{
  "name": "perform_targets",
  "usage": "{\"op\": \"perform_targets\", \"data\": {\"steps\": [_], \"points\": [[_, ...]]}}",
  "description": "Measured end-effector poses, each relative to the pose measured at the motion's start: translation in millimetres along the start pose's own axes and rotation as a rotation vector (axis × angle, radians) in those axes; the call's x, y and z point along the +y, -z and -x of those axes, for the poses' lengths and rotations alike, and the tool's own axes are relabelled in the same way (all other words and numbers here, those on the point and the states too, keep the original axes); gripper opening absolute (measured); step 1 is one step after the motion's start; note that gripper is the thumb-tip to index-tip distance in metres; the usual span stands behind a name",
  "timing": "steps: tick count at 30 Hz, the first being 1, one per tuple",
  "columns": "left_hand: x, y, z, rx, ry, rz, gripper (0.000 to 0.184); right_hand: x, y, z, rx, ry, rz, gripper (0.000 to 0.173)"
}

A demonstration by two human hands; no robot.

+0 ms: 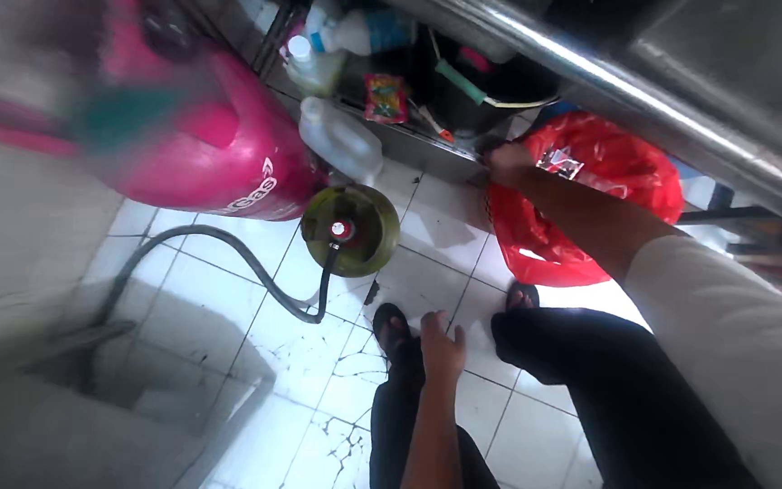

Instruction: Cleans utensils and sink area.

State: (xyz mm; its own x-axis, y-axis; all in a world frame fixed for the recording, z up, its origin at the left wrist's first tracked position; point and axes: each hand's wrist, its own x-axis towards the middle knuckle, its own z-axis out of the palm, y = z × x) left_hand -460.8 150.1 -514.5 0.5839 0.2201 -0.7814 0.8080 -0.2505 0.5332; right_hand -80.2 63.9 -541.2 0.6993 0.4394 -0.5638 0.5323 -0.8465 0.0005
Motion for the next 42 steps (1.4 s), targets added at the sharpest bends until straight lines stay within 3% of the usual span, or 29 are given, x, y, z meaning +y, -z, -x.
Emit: {"op": "perform_targets", "data": {"steps": [7,15,19,24,26,30,32,35,39,42], "points": [[4,-4,-6,0.008,0.01,0.002,0.046,8,4,-18,0.001,-0.05,0.032,0.027],[7,-9,-5,-0.003,0.046,0.013,0.048,0,41,-18,-0.127,-0.161,-0.015,0.025],[2,-9,-3,0.035,0.017,0.022,0.046,4,32,-17,-0.051,-0.159,-0.041,0.024],[-6,17,38,0.328,-0.203,0.166,0.038,-17,66,70,0.094,-0.144,-0.184,0.042],[1,40,66,0.439,-0.257,0.228,0.036,-9,82,120,0.052,-0.131,-0.239,0.043],[64,118,132,0.594,-0.457,0.291,0.036,29,117,230,0.022,-0.218,-0.336,0.04],[116,167,162,0.659,-0.593,0.268,0.037,57,130,290,-0.012,-0.211,-0.337,0.04],[208,231,192,0.797,-0.863,0.166,0.035,103,137,378,0.078,-0.115,-0.332,0.033],[329,269,208,0.861,-1.204,0.08,0.03,105,277,489,-0.251,-0.277,-0.503,0.035],[408,260,203,0.79,-1.335,-0.046,0.026,136,347,531,-0.176,-0.207,-0.61,0.028]]}}
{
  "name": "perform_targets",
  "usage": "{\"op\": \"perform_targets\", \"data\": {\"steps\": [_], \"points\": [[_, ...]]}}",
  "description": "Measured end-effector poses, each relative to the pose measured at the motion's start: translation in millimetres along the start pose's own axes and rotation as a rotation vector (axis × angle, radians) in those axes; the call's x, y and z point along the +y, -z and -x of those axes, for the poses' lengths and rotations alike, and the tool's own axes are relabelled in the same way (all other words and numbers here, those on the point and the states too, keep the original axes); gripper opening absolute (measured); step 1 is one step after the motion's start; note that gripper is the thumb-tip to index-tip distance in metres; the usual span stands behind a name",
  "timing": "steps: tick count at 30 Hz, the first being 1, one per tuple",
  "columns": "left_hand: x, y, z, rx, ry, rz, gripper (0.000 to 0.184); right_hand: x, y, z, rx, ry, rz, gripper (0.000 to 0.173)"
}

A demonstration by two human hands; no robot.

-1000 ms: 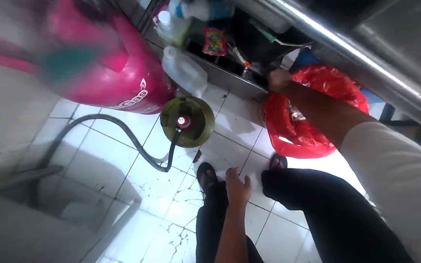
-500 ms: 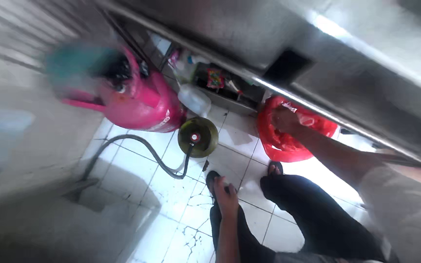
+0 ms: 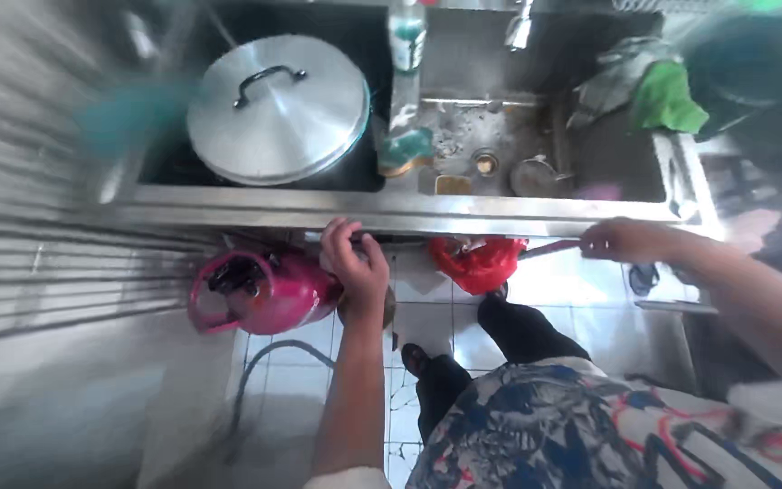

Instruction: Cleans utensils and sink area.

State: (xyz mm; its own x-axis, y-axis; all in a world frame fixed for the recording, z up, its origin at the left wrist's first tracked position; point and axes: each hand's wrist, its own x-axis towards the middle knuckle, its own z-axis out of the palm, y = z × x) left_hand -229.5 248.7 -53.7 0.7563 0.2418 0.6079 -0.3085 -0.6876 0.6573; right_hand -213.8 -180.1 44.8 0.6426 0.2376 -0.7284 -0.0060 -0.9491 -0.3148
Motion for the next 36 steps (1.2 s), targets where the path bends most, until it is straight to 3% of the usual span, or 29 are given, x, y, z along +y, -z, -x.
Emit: {"op": "perform_targets", "data": {"steps": [4,6,8,12,15,18,23,27,28,29,30,32,36], "points": [[19,-68,-44,-0.191,0.014,-0.064,0.028,26,79,-19,0.418,0.309,-0.13,0.013],[24,-97,-50,-0.196,0.093,-0.113,0.029,23,126,-61,0.436,0.237,-0.163,0.016],[24,-119,-49,-0.178,0.159,-0.194,0.029,46,148,-139,0.448,0.234,-0.157,0.019],[18,-138,-46,-0.217,0.108,-0.432,0.033,86,140,-293,0.208,0.061,-0.065,0.03],[21,-136,-43,-0.238,0.094,-0.509,0.035,96,120,-362,0.043,-0.036,-0.042,0.034],[19,-136,-44,-0.242,0.116,-0.556,0.037,112,98,-407,0.037,-0.036,-0.082,0.038],[21,-136,-42,-0.262,0.147,-0.55,0.041,100,97,-406,-0.027,-0.092,-0.121,0.04],[20,-135,-43,-0.268,0.129,-0.555,0.042,76,94,-390,0.109,-0.131,-0.203,0.037],[20,-135,-43,-0.267,0.124,-0.556,0.042,59,108,-368,0.065,-0.147,-0.205,0.038],[21,-135,-43,-0.265,0.118,-0.556,0.042,37,139,-343,-0.151,-0.189,-0.188,0.042],[21,-135,-43,-0.265,0.113,-0.556,0.042,17,153,-323,-0.183,-0.225,-0.189,0.041],[19,-135,-43,-0.267,0.105,-0.559,0.043,-4,156,-307,-0.099,-0.258,-0.217,0.038],[19,-134,-43,-0.273,0.103,-0.564,0.044,-2,150,-315,-0.063,-0.272,-0.256,0.038]]}}
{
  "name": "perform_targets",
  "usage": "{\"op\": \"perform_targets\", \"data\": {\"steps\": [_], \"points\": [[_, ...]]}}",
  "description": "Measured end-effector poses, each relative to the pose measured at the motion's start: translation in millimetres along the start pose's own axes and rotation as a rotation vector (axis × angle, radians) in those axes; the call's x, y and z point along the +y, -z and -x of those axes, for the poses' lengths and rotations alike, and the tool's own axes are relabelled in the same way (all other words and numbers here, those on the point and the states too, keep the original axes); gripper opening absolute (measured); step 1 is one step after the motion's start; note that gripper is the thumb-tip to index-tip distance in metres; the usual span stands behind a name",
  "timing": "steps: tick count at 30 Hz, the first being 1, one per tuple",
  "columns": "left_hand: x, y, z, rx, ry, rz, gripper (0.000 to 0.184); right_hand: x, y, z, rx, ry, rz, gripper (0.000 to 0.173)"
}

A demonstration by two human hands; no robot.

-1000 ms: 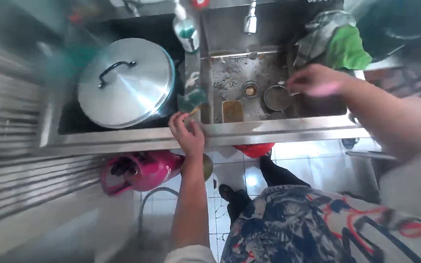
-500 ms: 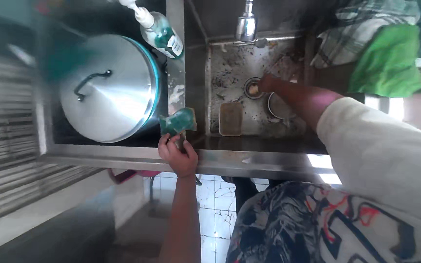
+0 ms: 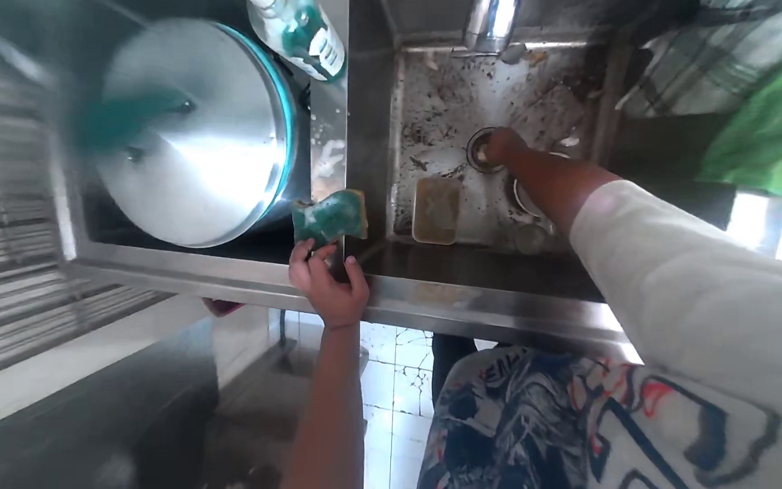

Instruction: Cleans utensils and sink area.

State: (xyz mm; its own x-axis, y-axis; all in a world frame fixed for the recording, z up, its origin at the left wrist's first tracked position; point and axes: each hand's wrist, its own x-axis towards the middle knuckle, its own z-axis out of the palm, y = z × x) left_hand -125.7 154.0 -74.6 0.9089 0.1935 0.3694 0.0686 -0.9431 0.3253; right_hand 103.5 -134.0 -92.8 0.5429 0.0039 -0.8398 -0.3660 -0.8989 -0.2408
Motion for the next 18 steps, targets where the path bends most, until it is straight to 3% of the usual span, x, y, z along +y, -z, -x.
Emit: {"op": "perform_targets", "data": {"steps": [10,13,14,15,18], "points": [[0,2,3,-0.026,0.015,-0.008,0.043,-4,-14,-17,-0.006,-0.033,0.058,0.036],[-2,2,3,-0.036,0.027,-0.022,0.043,27,-22,-79,-0.024,-0.002,0.097,0.043],[-2,3,3,-0.042,0.031,-0.022,0.043,52,-46,-113,0.169,0.055,0.054,0.042],[-1,3,3,-0.049,0.031,-0.02,0.043,67,-54,-139,0.196,0.059,0.046,0.043],[-1,3,1,-0.034,0.018,-0.018,0.044,77,-48,-160,0.121,0.058,0.063,0.043]]}}
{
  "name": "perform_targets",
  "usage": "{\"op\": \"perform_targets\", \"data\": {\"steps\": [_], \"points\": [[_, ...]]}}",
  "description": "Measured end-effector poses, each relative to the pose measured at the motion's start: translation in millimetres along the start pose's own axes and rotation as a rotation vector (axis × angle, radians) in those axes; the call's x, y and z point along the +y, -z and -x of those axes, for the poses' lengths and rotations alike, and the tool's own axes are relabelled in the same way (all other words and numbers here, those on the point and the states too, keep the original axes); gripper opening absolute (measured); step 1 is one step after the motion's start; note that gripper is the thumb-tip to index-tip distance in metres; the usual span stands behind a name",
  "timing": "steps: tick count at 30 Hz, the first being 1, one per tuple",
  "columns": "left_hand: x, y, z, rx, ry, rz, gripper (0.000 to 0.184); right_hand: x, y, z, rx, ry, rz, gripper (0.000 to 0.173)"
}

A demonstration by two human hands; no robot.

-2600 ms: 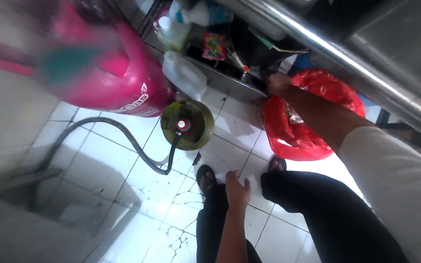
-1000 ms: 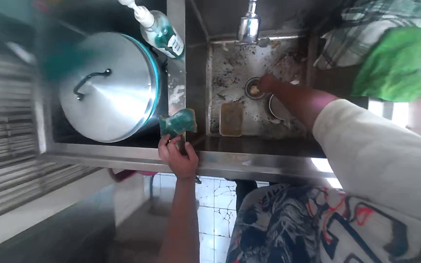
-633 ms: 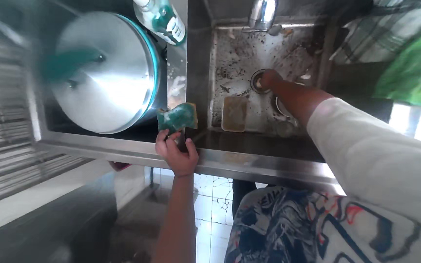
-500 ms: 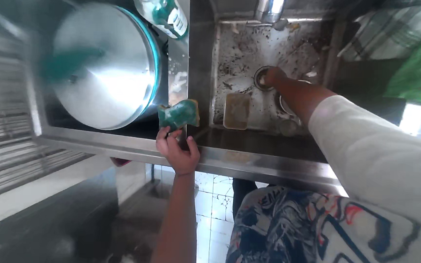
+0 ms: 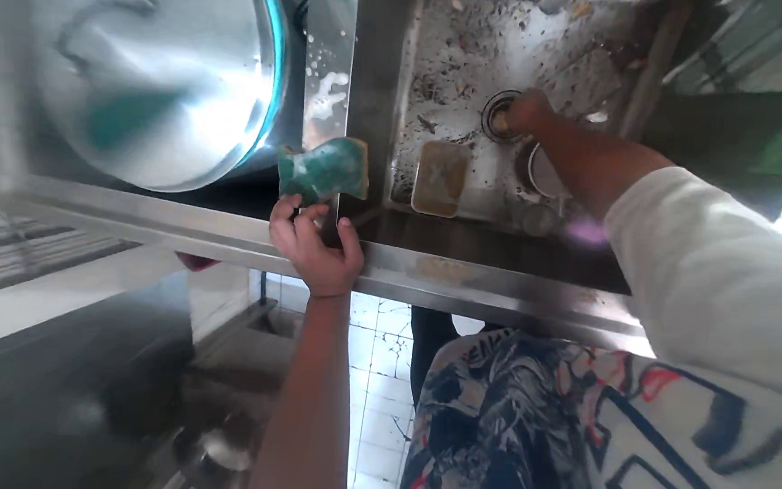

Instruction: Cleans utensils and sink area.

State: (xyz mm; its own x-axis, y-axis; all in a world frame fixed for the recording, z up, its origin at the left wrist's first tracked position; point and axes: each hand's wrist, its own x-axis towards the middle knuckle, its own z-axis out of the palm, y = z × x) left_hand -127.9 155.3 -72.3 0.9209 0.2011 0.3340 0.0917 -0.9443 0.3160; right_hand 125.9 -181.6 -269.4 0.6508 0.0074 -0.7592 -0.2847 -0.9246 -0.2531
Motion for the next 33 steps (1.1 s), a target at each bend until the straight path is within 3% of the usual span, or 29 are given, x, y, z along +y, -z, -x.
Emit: {"op": "perform_targets", "data": {"steps": [9,17,24,33], "points": [[1,0,-2,0.021,-0.008,0.006,0.041,8,6,4,-0.057,0.101,0.113,0.039],[1,-1,-1,0.034,-0.002,0.016,0.038,16,8,13,0.072,0.1,0.015,0.034],[1,-1,-1,0.044,0.0,0.027,0.037,26,6,8,0.005,0.179,0.105,0.037],[2,0,-2,0.022,0.024,0.025,0.035,30,11,18,0.088,0.146,0.046,0.036]]}}
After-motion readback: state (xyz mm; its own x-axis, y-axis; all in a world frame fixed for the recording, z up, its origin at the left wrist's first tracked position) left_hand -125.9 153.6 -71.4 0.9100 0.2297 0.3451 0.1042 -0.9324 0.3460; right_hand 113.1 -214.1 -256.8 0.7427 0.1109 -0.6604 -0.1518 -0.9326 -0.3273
